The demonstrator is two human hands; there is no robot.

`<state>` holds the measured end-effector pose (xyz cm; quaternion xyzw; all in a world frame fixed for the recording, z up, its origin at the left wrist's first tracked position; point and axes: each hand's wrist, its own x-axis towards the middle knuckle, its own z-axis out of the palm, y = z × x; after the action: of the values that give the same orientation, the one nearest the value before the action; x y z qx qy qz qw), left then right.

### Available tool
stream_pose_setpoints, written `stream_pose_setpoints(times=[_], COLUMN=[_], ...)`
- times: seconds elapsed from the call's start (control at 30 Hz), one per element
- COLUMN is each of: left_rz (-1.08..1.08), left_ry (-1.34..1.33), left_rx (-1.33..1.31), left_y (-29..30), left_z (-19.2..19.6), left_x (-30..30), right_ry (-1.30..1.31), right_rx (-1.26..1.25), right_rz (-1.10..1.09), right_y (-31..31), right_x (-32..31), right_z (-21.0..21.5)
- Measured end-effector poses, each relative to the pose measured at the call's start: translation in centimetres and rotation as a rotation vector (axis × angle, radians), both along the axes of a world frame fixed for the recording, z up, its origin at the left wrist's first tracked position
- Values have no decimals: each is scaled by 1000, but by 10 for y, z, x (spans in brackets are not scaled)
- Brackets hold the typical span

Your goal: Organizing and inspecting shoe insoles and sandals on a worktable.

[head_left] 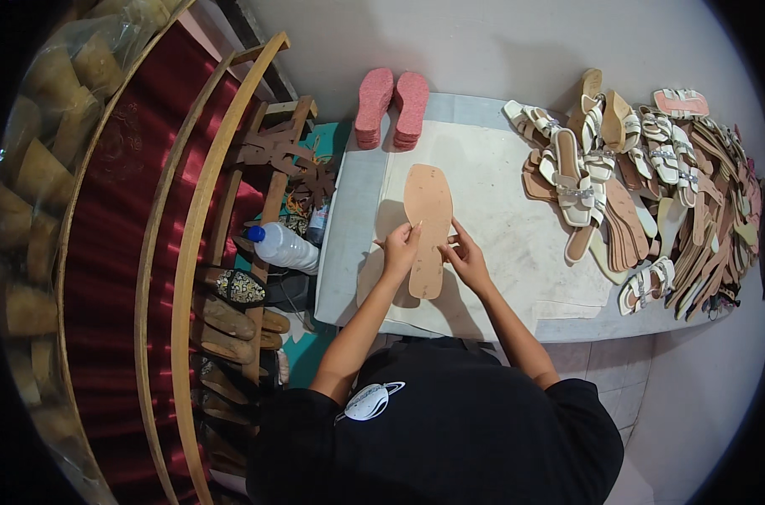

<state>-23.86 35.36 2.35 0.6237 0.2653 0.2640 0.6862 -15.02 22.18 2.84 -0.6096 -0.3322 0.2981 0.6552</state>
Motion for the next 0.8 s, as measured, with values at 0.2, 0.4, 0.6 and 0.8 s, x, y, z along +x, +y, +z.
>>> stream_pose_setpoints(times=[0.2, 0.4, 0.6, 0.8], left_rz=[121, 28, -42, -116], left_ry=[350, 492, 605, 749], left_rx=[364, 684, 848, 961], left_y=[30, 60, 80, 89], left_z=[3, -22, -48, -58], left_x=[-2, -10, -13, -21], right_ry=[144, 124, 37, -385], right_rx=[-20, -73, -144, -508], right_rz=[-87, -106, -120, -141], right_y=[45, 87, 112, 124], right_x=[-2, 20, 32, 20], right_z=[-10, -36, -75, -39])
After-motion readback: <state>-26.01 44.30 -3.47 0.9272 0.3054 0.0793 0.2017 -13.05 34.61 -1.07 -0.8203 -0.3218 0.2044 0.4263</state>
